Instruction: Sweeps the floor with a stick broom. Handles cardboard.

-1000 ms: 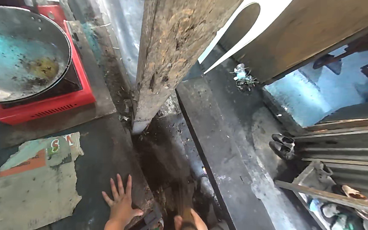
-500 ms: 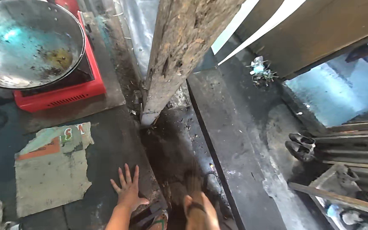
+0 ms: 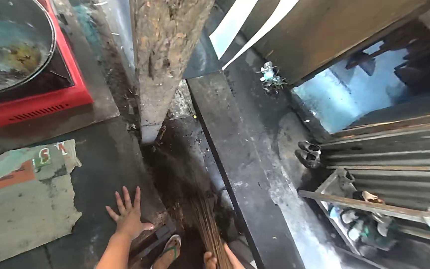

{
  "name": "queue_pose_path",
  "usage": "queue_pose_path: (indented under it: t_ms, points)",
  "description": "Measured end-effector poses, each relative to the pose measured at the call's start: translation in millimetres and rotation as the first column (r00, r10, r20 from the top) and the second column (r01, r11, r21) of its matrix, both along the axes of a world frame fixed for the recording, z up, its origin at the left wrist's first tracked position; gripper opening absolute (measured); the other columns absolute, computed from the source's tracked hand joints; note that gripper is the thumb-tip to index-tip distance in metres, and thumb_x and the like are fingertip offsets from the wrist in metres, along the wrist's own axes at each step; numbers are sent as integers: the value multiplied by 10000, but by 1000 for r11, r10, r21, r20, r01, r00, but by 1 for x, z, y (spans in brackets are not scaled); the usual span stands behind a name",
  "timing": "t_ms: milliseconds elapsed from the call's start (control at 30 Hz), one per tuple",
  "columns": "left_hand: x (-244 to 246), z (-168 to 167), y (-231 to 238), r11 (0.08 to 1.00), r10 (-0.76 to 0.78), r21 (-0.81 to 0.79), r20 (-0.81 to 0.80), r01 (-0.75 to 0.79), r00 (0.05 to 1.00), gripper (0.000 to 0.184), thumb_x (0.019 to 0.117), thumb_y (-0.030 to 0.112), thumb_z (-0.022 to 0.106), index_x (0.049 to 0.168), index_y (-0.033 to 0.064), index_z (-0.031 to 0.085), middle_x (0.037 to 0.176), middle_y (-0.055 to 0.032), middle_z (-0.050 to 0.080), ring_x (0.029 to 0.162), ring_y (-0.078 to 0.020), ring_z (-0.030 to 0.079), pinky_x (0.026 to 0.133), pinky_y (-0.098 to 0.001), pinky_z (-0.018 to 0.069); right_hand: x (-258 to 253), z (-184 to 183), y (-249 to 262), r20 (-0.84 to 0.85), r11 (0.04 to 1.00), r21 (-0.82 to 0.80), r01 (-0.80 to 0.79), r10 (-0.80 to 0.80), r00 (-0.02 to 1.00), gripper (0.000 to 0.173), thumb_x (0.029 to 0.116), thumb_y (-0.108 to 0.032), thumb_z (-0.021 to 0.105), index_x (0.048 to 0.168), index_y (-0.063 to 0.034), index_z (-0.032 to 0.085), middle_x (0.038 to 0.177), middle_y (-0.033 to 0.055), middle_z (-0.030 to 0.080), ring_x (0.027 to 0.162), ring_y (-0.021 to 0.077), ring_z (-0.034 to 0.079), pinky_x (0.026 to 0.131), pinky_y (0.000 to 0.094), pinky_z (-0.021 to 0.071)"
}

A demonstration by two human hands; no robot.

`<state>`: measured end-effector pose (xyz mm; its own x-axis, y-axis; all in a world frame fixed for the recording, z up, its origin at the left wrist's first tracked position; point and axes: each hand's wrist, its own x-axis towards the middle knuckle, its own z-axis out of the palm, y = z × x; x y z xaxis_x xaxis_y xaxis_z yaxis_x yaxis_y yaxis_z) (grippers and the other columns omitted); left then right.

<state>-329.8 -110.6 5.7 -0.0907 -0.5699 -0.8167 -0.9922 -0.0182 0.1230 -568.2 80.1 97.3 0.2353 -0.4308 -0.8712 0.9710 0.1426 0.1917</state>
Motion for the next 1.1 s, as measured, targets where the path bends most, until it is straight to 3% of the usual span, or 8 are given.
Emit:
queue_pose_path:
  t_ms: [167,300,400,600,733,900,1000,1100]
  points:
    - [0,1,-1,1000,8,10,12,-9,1000,1464,655,642,879,1642,267,-134,1642,-185,-334,1499,-441,-317,1106,-791,-137,5,-43,-34,-330,977,201,71,-1,944,467,1101,-403,212,1003,-82,536,737,56,657,622,136,678,561,251,585]
    - [-1,3,-2,1000,-8,13,24,8,1000,1463,665,642,873,1637,266,-153,1641,-181,-338,1500,-446,-311,1110,-794,-118,26,-49,-115,-79,987,69,146,-141,987,364,1098,-354,346,1012,-70,556,788,77,658,671,157,703,598,256,609]
    - [-1,4,-3,1000,-13,26,23,12,1000,1464,666,659,862,1635,261,-160,1634,-184,-350,1494,-446,-322,1099,-803,-124,20,-32,-98,177,952,-144,271,-245,953,467,1054,-360,404,905,-2,664,769,76,708,672,142,723,623,205,591]
    - [2,3,1,1000,-17,-1,5,17,1000,1454,656,653,869,1648,248,-114,1635,-216,-330,1496,-484,-292,1095,-812,-114,-37,9,-27,5,939,-9,344,-344,939,581,1001,-539,491,964,27,617,801,114,694,681,191,735,618,248,624]
    - [1,5,1,1000,6,-15,-21,-6,1000,1450,656,629,883,1652,234,-94,1648,-213,-304,1509,-471,-274,1104,-802,-123,-27,-29,-56,-558,962,272,31,131,819,338,1118,-343,311,1101,-75,516,781,45,639,653,122,672,600,262,595]
    - [-1,6,0,1000,-5,-20,2,5,1000,1463,646,638,883,1652,226,-97,1643,-221,-309,1505,-472,-279,1099,-805,-117,32,-43,-132,-356,742,363,-563,669,653,357,1119,-348,365,1223,-35,504,757,89,632,618,177,642,579,318,561]
    - [0,5,1,1000,-11,-18,8,11,1000,1479,637,656,879,1649,231,-113,1639,-217,-322,1501,-469,-292,1098,-805,-120,29,-11,-116,-259,762,251,-597,647,717,381,1119,-391,338,1194,-59,509,733,84,615,587,166,632,541,291,557]
    - [0,3,0,1000,-9,-6,10,9,1000,1477,649,661,870,1642,238,-137,1630,-210,-343,1493,-470,-308,1094,-807,-127,-14,11,-49,-103,935,79,-346,352,930,459,1080,-470,280,1076,-102,554,749,58,658,566,119,651,511,223,559]
